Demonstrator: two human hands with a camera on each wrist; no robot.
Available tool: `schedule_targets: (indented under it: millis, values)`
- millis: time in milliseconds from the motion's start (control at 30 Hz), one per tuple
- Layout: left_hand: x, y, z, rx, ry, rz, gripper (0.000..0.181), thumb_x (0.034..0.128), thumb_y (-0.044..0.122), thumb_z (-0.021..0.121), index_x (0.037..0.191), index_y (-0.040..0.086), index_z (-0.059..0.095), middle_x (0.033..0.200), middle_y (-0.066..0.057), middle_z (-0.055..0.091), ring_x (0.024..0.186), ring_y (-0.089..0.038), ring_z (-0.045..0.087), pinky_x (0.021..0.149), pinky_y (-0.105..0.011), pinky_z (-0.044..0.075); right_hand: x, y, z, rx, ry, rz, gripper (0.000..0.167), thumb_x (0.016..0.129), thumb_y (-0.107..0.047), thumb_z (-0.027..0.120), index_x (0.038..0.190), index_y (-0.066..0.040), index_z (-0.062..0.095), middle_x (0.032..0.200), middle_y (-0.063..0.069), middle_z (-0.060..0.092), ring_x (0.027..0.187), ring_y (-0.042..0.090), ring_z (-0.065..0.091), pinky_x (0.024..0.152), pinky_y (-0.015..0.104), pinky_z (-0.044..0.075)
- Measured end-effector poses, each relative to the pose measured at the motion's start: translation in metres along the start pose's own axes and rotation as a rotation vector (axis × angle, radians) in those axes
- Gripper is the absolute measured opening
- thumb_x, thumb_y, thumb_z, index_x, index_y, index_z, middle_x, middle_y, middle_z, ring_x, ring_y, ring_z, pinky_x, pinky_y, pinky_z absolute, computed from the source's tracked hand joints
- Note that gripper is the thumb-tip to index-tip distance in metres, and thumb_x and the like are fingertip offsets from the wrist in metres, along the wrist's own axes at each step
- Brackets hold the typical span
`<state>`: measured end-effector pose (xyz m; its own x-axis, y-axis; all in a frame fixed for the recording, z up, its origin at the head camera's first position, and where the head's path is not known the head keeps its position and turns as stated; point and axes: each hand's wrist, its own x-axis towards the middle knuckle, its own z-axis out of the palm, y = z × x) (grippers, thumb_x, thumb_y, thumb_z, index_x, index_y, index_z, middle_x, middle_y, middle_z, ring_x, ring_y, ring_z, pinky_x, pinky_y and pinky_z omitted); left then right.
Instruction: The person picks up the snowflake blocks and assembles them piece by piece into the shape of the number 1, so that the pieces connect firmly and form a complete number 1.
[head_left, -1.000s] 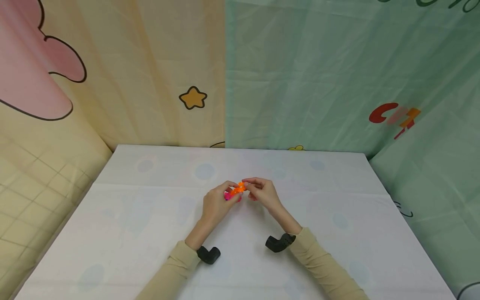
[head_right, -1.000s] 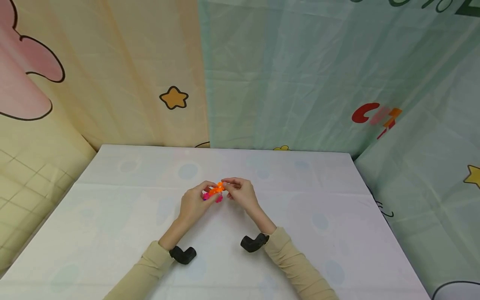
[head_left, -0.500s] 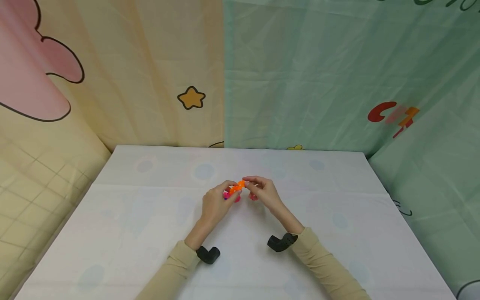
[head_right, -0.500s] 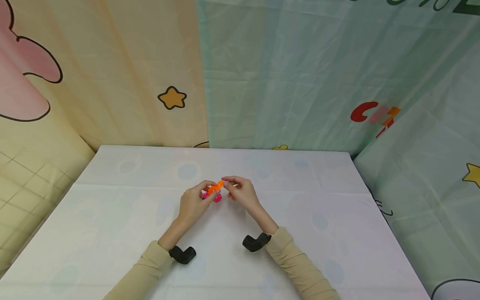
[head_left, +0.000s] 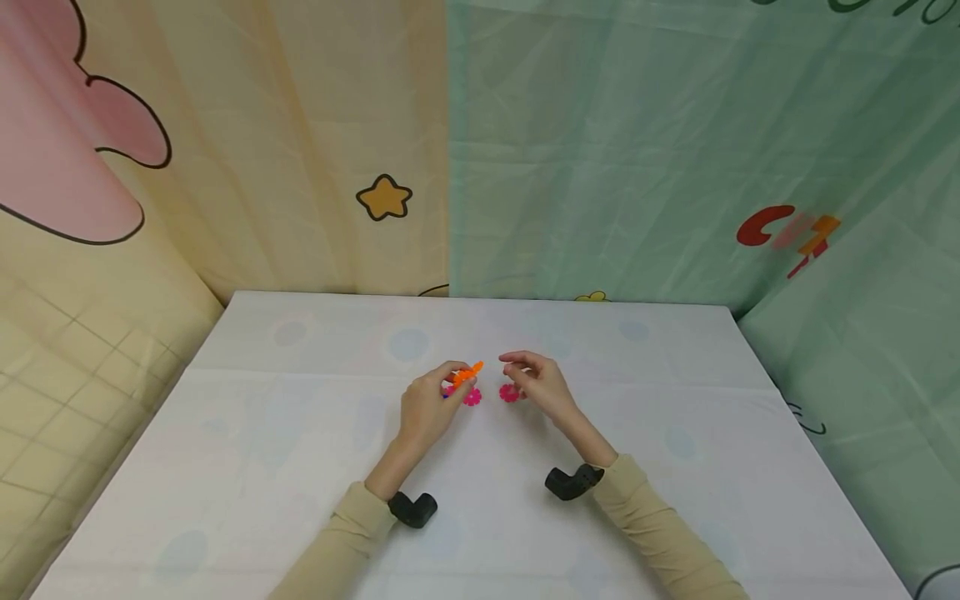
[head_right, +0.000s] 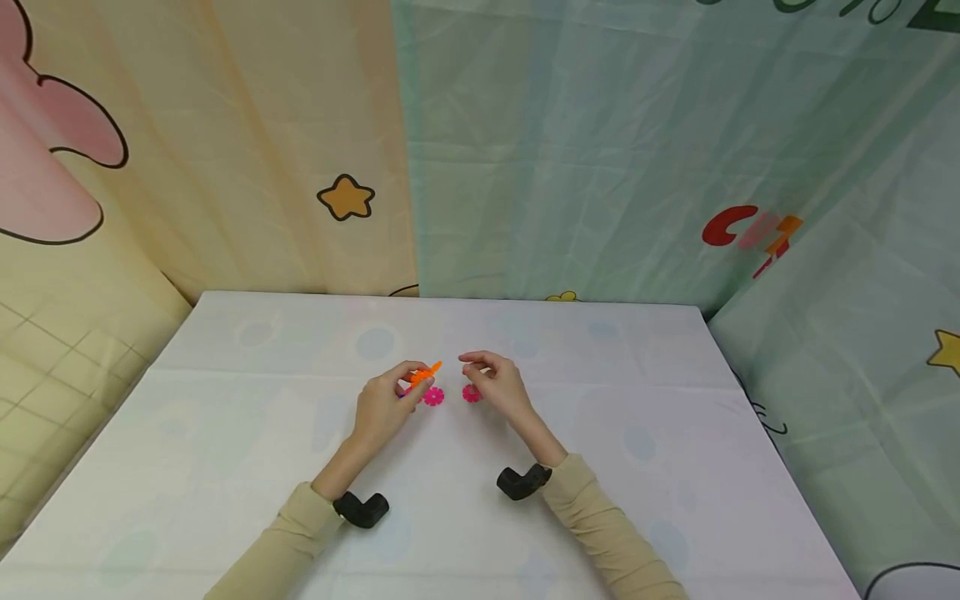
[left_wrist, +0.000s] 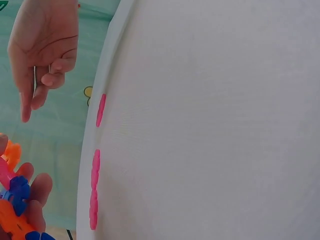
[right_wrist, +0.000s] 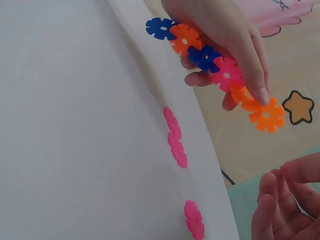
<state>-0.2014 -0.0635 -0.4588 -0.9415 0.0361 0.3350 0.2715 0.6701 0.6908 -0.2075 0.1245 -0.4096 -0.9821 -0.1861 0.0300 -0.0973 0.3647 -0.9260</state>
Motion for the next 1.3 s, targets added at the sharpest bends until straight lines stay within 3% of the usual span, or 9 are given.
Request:
schedule_targets:
  millis: [233, 533, 967, 1300]
  values:
    - [0.001, 0.001, -0.002, -0.020, 0.011, 0.000, 0.025, 0.0869, 0.029, 0.071, 0.109, 0.017, 0.070, 0.091, -0.006, 0.071, 0.058, -0.011, 0.056, 0.053, -0.020, 0.045, 0.020, 0.045, -0.002, -0.069, 0.051, 0.033, 0.025, 0.092, -0.015, 0.062, 0.116, -0.008, 0.066, 0.099, 0.013, 0.064, 0.070, 0.031, 0.063, 0.059, 0.025, 0.053]
    - [0.001, 0.000, -0.005, -0.024, 0.030, 0.002, 0.027, 0.0866, 0.027, 0.072, 0.111, 0.015, 0.070, 0.090, -0.004, 0.070, 0.064, -0.014, 0.058, 0.057, -0.020, 0.047, 0.024, 0.056, -0.008, -0.129, 0.023, 0.060, 0.028, 0.088, -0.012, 0.067, 0.116, -0.008, 0.066, 0.099, 0.011, 0.065, 0.065, 0.023, 0.060, 0.055, 0.022, 0.048]
    - [0.003, 0.000, -0.008, -0.067, -0.031, -0.031, 0.027, 0.0888, 0.025, 0.069, 0.113, 0.014, 0.070, 0.088, -0.003, 0.069, 0.059, -0.010, 0.055, 0.053, -0.020, 0.045, 0.027, 0.058, -0.009, -0.233, -0.037, 0.094, 0.033, 0.082, -0.007, 0.072, 0.114, -0.007, 0.067, 0.102, 0.012, 0.067, 0.063, 0.015, 0.052, 0.055, 0.023, 0.045]
    - [0.005, 0.002, -0.010, -0.088, -0.046, -0.042, 0.028, 0.0910, 0.022, 0.066, 0.118, 0.014, 0.068, 0.085, -0.004, 0.068, 0.052, -0.009, 0.048, 0.048, -0.020, 0.042, 0.030, 0.063, -0.007, -0.295, -0.077, 0.076, 0.035, 0.079, -0.008, 0.077, 0.112, -0.007, 0.067, 0.101, 0.010, 0.067, 0.060, 0.013, 0.049, 0.054, 0.024, 0.042]
